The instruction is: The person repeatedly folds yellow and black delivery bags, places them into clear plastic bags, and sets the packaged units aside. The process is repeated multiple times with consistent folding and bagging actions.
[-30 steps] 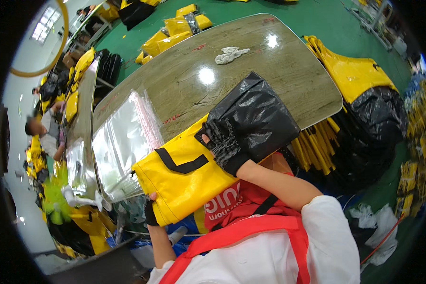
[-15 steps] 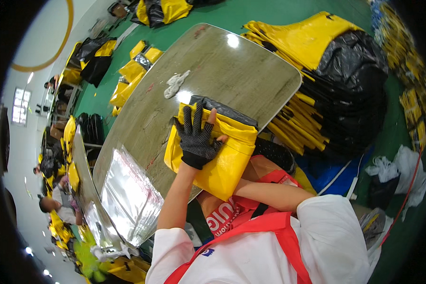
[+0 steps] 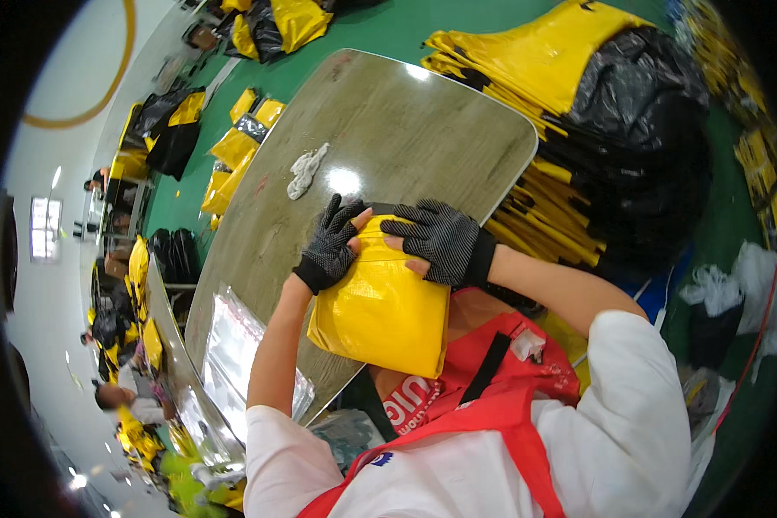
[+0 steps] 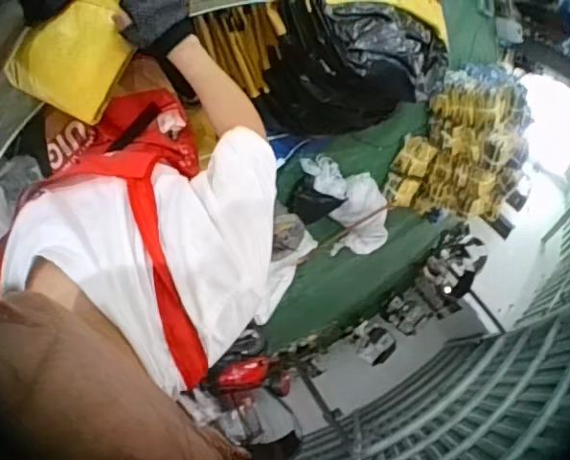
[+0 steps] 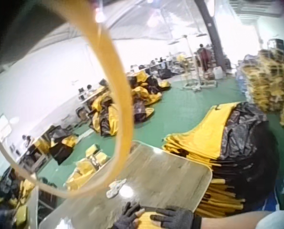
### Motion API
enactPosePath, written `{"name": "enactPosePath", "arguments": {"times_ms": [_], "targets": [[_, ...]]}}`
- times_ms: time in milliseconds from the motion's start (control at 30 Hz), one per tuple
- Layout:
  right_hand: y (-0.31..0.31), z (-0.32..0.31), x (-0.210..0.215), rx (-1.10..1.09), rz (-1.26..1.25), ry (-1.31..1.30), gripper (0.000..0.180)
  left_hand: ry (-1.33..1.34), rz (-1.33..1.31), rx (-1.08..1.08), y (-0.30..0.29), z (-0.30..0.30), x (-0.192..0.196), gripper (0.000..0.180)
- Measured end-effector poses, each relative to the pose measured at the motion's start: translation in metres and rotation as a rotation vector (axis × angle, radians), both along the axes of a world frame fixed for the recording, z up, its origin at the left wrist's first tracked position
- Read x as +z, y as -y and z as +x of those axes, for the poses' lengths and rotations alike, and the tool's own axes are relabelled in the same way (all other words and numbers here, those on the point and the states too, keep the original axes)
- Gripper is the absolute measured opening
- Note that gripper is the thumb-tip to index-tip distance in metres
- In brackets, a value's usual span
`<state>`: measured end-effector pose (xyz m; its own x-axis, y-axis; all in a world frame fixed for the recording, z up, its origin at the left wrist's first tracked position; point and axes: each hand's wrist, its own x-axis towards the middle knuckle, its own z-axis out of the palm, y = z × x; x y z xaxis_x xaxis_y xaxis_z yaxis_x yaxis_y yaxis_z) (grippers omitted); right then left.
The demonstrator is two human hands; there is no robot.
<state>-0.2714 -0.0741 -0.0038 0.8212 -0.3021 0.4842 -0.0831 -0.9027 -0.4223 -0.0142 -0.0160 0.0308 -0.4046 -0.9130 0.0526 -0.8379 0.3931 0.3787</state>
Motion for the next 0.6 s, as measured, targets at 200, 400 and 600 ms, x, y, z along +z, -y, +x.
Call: {"name": "enactPosePath", "arguments": {"times_ms": [200, 400, 600], "targets": [[-0.023, -0.059, -0.049, 0.323, -0.214, 0.202, 0.037, -0.172, -0.004, 0.127, -0.065, -0.027, -0.05, 0.048], [-0.017, -0.039, 0.017, 0.069, 0.293, 0.188, 0.031, -1.658, 0.409, 0.294, -0.115, -0.028, -0.029, 0.074], [-0.017, -0.025, -0.016, -0.069, 1.373, 0.331, 0.042, -0.945, -0.185, 1.066, -0.14, -0.084, -0.02, 0.058]]}}
